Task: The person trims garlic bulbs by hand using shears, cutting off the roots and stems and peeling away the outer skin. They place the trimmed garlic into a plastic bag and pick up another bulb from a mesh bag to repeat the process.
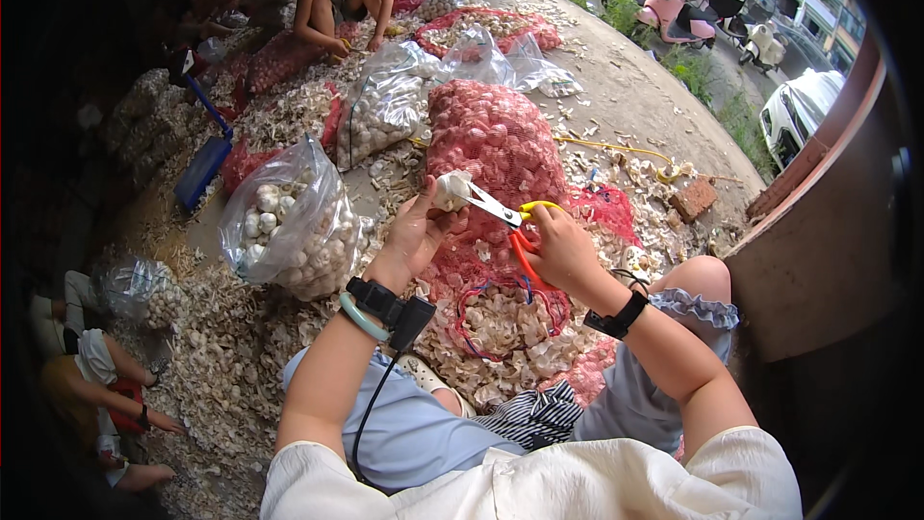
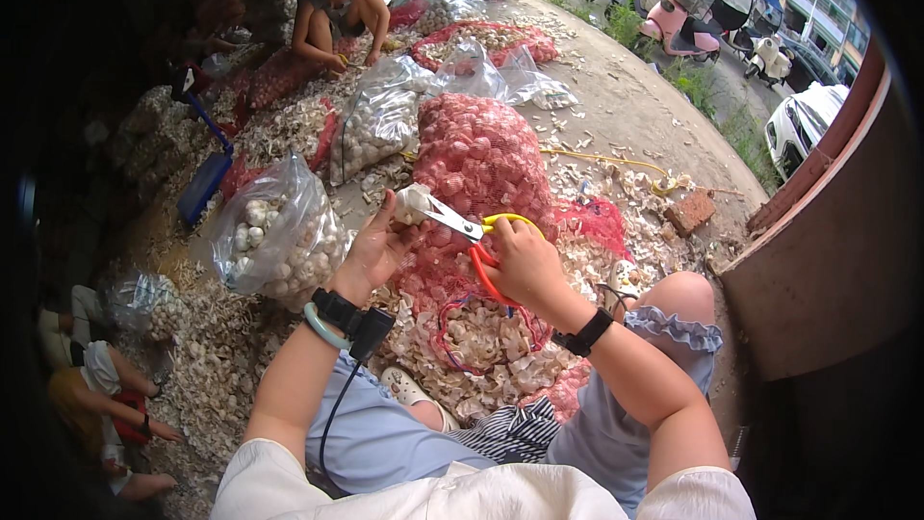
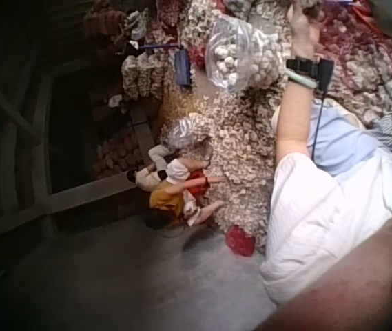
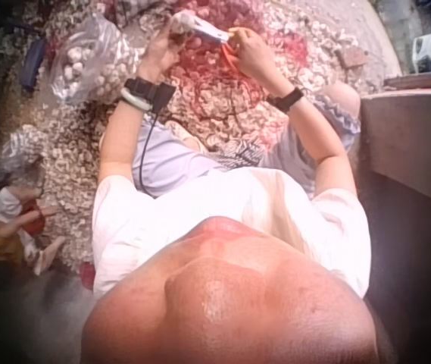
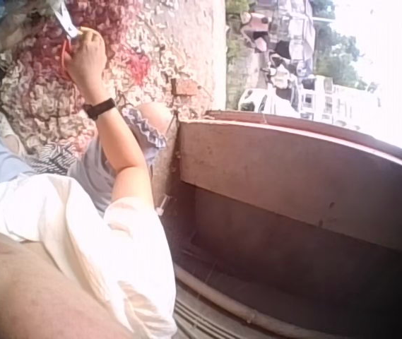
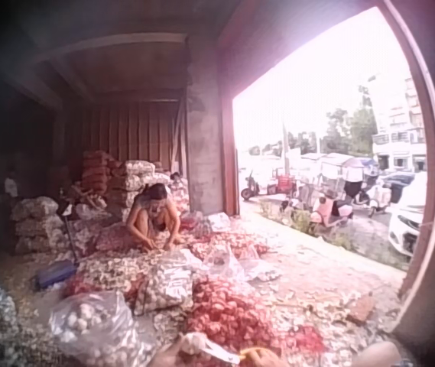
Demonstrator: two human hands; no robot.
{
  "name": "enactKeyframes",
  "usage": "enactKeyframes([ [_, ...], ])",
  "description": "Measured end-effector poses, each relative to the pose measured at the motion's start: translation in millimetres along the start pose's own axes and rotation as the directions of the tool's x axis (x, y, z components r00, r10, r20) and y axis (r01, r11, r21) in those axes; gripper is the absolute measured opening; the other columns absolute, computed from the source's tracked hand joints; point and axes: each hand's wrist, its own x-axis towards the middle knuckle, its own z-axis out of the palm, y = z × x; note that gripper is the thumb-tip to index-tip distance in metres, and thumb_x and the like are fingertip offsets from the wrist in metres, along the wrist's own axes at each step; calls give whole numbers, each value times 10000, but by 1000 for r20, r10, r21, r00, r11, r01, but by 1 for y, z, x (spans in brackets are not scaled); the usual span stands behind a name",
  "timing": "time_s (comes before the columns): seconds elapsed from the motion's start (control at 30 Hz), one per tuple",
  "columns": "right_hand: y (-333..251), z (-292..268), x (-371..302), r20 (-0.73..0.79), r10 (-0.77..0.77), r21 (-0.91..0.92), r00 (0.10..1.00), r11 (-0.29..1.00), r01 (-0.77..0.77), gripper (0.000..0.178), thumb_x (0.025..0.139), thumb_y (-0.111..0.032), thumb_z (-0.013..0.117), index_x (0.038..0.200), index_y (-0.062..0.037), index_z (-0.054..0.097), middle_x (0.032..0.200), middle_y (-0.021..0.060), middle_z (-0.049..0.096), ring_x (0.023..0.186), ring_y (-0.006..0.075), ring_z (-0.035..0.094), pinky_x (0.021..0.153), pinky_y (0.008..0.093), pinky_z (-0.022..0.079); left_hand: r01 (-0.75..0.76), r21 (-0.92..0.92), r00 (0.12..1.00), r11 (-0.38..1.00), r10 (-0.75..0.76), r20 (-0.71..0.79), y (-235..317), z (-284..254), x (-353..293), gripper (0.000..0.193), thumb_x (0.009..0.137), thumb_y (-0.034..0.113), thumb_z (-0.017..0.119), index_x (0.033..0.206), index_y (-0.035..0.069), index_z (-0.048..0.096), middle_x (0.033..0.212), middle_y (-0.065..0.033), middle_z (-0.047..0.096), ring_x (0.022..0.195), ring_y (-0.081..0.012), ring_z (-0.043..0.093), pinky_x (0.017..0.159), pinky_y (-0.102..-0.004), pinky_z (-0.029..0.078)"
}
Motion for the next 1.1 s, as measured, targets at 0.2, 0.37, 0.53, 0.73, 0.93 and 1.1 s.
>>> enactKeyframes([
  [0.2, -3, -5, 2, 83, 73, 73, 994, 994, -79, 385, 827, -345, 619, 1099, -76, 580, 947, 122, 634, 796, 317, 642, 654, 411, 524, -22, 56, 997, 998, 18, 77, -2, -8, 4, 514, 831, 426, 641, 1114, 3, 568, 1015, -108, 634, 899, -194, 614, 795, -273, 510],
  [0.37, 1, -7, 6, 123, 91, 84, 988, 991, -102, 422, 821, -367, 626, 1098, -55, 561, 946, 151, 620, 821, 336, 629, 692, 415, 516, -21, 43, 996, 999, 17, 88, 0, -6, 4, 485, 869, 406, 600, 1141, 9, 549, 1023, -113, 636, 922, -198, 617, 784, -265, 519],
  [0.53, 3, 2, 2, -26, -22, -104, 999, 994, 19, 544, 775, -401, 657, 1113, -13, 480, 1003, 184, 545, 951, 346, 544, 825, 413, 458, -22, 15, 994, 1000, 20, 111, -4, -10, 6, 477, 890, 390, 576, 1165, 5, 523, 1027, -120, 635, 958, -218, 626, 835, -287, 534],
  [0.73, 3, -2, 0, -45, -28, -105, 999, 994, 23, 566, 748, -395, 673, 1114, -9, 477, 1011, 184, 529, 998, 344, 510, 870, 416, 433, 49, -17, 991, 999, -46, 125, -3, -5, 1, 424, 897, 316, 596, 1169, 1, 517, 1036, -138, 629, 964, -251, 632, 878, -322, 528],
  [0.93, -1, -13, 0, 75, 77, -13, 994, 997, -76, 510, 766, -370, 671, 1160, -86, 517, 1049, 129, 605, 947, 317, 605, 770, 416, 499, 29, 16, 984, 999, -31, 175, 3, -3, 0, 433, 880, 305, 625, 1137, -30, 532, 1063, -151, 625, 993, -291, 620, 903, -350, 513],
  [1.1, -4, -20, 3, 110, 81, 18, 991, 996, -83, 424, 795, -353, 653, 1117, -94, 556, 1003, 98, 637, 869, 297, 634, 701, 400, 515, 48, 28, 986, 998, -52, 160, 7, -3, -5, 452, 864, 325, 639, 1136, -22, 536, 1061, -153, 626, 1005, -297, 613, 928, -368, 493],
])
